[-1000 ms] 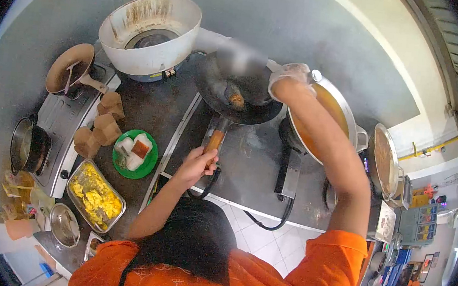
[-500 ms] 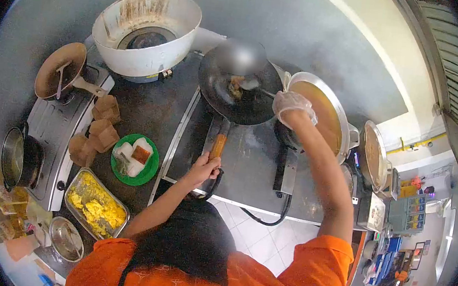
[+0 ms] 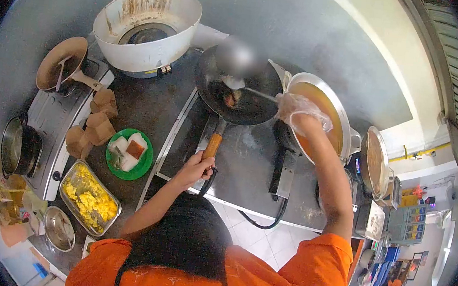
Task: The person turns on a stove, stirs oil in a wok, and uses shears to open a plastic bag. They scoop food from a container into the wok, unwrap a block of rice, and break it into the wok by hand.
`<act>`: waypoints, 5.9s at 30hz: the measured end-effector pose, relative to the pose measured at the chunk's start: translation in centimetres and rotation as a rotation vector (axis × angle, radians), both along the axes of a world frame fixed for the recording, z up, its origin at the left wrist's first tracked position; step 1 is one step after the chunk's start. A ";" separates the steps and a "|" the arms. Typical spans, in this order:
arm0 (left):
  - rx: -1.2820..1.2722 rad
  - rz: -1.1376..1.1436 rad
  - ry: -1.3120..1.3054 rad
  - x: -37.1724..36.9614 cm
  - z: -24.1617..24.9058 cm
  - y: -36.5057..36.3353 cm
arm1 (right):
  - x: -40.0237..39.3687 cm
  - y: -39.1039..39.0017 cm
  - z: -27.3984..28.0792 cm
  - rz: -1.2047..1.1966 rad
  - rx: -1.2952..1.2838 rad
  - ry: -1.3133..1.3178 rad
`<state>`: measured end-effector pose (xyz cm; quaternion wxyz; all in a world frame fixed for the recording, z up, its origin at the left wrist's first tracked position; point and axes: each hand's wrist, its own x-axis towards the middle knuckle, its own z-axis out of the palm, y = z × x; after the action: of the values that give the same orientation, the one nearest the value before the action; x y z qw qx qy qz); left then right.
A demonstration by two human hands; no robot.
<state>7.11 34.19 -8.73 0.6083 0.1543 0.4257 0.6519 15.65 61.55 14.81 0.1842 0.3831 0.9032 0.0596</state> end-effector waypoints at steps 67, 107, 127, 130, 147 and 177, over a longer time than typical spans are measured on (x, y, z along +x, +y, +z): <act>0.037 0.050 -0.028 1.1 -0.8 0.0 | 6.7 2.4 -3.2 0.096 -0.080 0.134; 0.057 -0.005 -0.009 0.8 -1.0 0.3 | 3.4 11.7 -2.3 0.314 -0.112 0.152; 0.078 0.010 -0.018 0.7 -0.5 0.1 | 1.5 8.9 -1.2 0.184 -0.078 -0.105; 0.097 0.007 -0.018 0.7 -0.7 0.0 | 1.8 9.9 -2.7 0.183 -0.245 0.009; 0.077 0.017 -0.041 1.0 -1.0 0.3 | -0.2 5.1 -0.5 -0.039 -0.150 -0.073; 0.079 -0.001 -0.036 0.8 -0.8 0.2 | 1.2 2.2 0.9 0.090 0.004 -0.234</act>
<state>7.89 34.41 -9.49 0.6095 0.1666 0.3888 0.6705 16.80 63.80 15.68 0.2849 0.3327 0.8917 0.1139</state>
